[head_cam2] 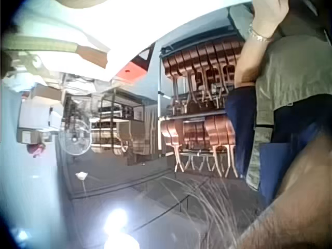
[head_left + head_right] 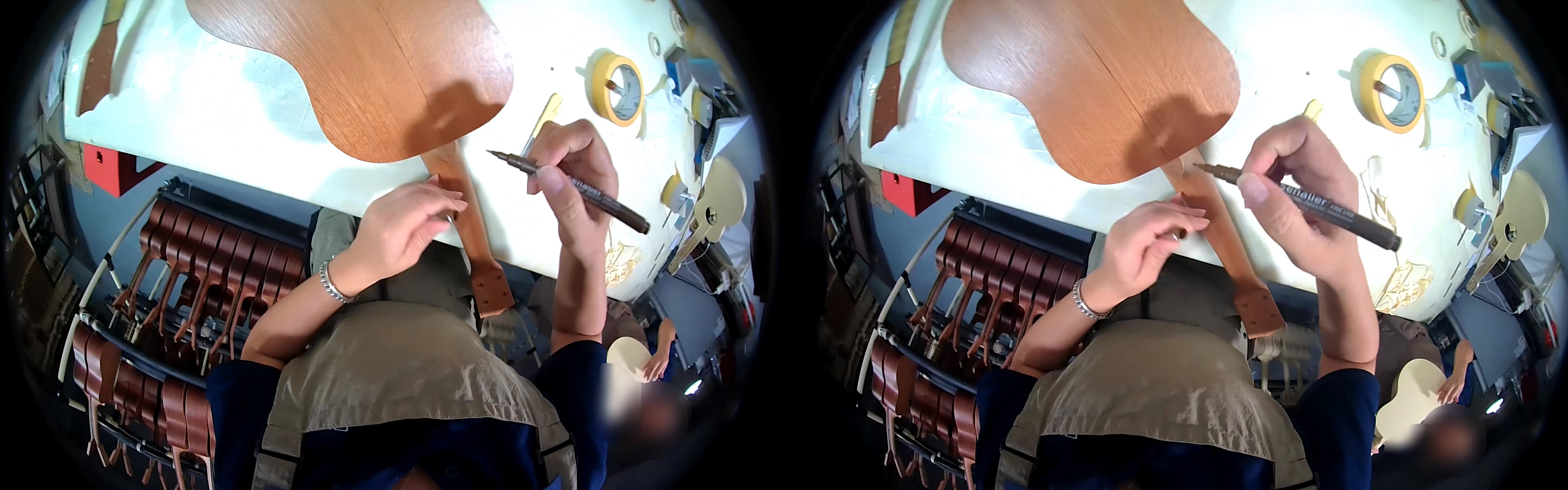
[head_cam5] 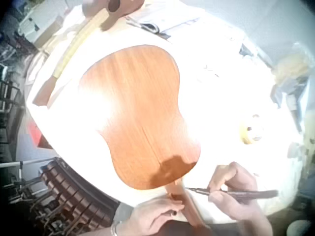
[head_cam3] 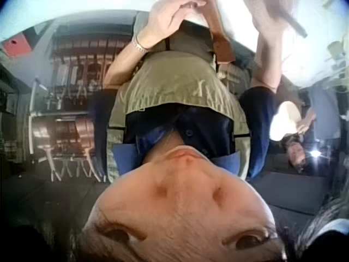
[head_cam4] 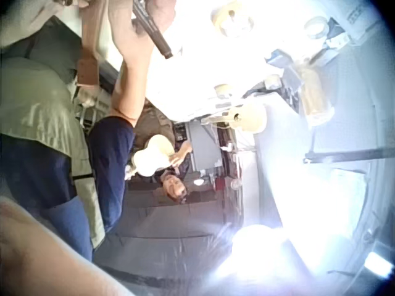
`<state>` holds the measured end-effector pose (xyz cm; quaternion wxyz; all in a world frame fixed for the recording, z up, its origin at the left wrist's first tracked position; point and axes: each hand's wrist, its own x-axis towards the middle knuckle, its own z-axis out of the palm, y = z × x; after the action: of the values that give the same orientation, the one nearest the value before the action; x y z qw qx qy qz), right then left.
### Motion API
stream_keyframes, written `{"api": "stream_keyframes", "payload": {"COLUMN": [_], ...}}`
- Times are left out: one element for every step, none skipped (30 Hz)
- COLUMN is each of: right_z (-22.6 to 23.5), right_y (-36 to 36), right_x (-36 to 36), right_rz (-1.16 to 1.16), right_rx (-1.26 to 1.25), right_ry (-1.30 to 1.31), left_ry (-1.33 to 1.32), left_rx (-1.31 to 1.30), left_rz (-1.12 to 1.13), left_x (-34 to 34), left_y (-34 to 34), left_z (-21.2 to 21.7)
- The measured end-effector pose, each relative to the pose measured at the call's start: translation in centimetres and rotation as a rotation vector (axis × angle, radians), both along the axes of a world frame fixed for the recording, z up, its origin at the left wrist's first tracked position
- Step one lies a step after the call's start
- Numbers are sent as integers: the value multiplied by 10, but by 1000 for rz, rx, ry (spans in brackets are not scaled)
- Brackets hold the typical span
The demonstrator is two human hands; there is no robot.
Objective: The person inspects a wooden guitar body, then uses a pen-like tool to apply a dark line along the edges and center seam. They wipe the surface with a cloth and continue inspecting the instrument.
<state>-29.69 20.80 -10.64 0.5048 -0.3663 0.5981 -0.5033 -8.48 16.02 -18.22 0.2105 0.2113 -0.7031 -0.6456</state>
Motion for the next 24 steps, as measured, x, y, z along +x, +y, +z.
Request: {"api": "stream_keyframes", "payload": {"right_z": [4,10,13,14,16,23,26,29,32,33,34,35,34,35,35,34,32,29,30,26,19,14,9,6], "right_y": [6,10,11,15,19,19,20,20,21,21,22,23,23,23,24,25,26,29,28,31,35,38,41,43], "right_x": [2,7,13,14,14,16,17,19,20,21,20,19,19,21,21,21,21,23,32,34,36,41,47,52], "right_rz": [-21,-54,-80,-57,-34,-23,-32,-41,-49,-61,-61,-60,-57,-65,-52,-42,-31,-27,-11,-28,-45,-72,-98,-125], "right_rx": [-15,-21,-81,-74,-66,-33,-38,-43,-48,-49,-41,-35,-25,-20,4,25,45,29,93,102,111,74,36,-2], "right_ry": [2,-67,-135,-140,-145,-144,-166,-189,-212,-206,-209,-211,-214,-231,-234,-239,-244,-250,-265,-319,-374,-389,-402,-415], "left_ry": [-7,-43,-79,-90,-101,-113,-102,-92,-81,-71,-81,-92,-103,-100,-98,-97,-118,-139,-160,-186,-195,-202,-207,-239], "left_rx": [75,85,96,68,40,14,-41,-95,-148,-185,-181,-177,-171,-208,-246,-287,-329,-371,-415,-402,-409,-413,-418,-398], "left_rz": [68,81,94,100,106,113,103,93,84,82,76,70,67,53,39,23,-6,-36,-61,-85,-79,-75,-70,-94], "left_x": [0,3,6,8,7,6,5,4,3,3,2,1,0,-1,-2,-3,-4,-4,-2,-3,-2,-2,-2,0], "left_y": [-2,-4,-6,-9,-13,-17,-19,-22,-23,-23,-22,-21,-20,-20,-19,-20,-20,-19,-17,-14,-13,-13,-12,-12], "left_z": [9,16,22,28,37,44,49,54,57,56,57,59,61,62,64,66,68,70,72,79,80,79,79,83]}}
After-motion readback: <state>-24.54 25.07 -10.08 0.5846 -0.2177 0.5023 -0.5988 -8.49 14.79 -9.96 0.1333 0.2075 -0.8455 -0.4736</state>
